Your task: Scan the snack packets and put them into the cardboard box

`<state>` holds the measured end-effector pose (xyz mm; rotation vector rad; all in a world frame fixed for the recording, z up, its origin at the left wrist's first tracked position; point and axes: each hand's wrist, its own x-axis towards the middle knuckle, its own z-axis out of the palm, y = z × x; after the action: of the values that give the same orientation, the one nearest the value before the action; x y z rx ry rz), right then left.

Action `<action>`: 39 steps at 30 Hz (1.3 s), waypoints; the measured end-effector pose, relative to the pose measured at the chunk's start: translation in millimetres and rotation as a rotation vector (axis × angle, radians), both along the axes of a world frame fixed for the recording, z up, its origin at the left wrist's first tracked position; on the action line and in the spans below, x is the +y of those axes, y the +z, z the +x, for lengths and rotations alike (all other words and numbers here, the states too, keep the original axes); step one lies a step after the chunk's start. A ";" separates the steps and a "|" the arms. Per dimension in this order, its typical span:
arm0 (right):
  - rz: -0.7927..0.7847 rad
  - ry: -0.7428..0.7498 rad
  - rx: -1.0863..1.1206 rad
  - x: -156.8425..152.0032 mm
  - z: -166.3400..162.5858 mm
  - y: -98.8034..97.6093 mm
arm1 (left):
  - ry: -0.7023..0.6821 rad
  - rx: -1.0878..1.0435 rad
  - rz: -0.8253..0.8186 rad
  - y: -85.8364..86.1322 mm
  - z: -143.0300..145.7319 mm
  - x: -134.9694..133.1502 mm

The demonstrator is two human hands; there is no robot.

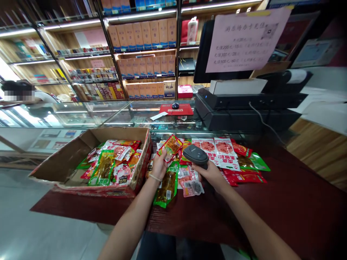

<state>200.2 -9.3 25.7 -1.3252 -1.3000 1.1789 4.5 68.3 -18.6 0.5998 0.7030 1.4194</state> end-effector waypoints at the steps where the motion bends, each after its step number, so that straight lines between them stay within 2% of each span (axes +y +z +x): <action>1: 0.001 0.001 0.010 0.5 0.7 0.0 | 0.010 0.031 0.022 0.8 1.6 -1.0; 5: 0.032 -0.006 0.080 3.9 4.8 5.7 | 0.134 0.209 0.138 16.8 11.0 -7.6; 7: 0.068 0.001 0.113 4.8 6.5 15.4 | 0.177 0.307 0.207 36.3 13.7 -13.8; 10: 0.110 0.014 0.136 4.2 5.1 35.3 | 0.239 0.479 0.359 76.9 8.0 -26.7; 14: 0.154 0.062 0.150 3.5 -9.5 56.5 | 0.361 0.749 0.550 127.1 -26.1 -43.3; 17: 0.160 0.105 0.149 3.7 -28.8 64.2 | 0.440 1.041 0.677 144.8 -69.9 -50.3; 19: 0.154 0.128 0.145 4.3 -42.8 66.8 | 0.517 1.246 0.705 145.9 -102.9 -50.1; 21: 0.160 0.158 0.142 5.6 -55.7 67.5 | 0.569 1.429 0.693 140.1 -133.8 -45.2; 24: 0.159 0.193 0.125 9.7 -71.1 64.7 | 0.499 1.683 0.635 122.8 -167.4 -32.3; 26: 0.160 0.200 0.119 13.5 -78.2 60.6 | 0.411 1.810 0.573 109.9 -178.2 -24.4; 29: 0.175 0.211 0.117 18.1 -83.9 54.4 | 0.309 1.906 0.535 97.3 -180.4 -19.5; 31: 0.173 0.217 0.105 18.8 -84.3 52.3 | 0.265 1.926 0.554 96.4 -177.1 -21.0; 34: 0.145 0.209 0.103 16.2 -79.0 53.2 | 0.268 1.900 0.605 103.9 -170.9 -27.4; 39: 0.139 0.134 0.112 8.9 -52.7 58.4 | 0.377 1.856 0.750 124.8 -147.9 -41.4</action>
<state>147.4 -0.4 84.1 -1.0709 -1.3802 1.2133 -143.3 26.9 106.1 2.5924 1.7233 1.0745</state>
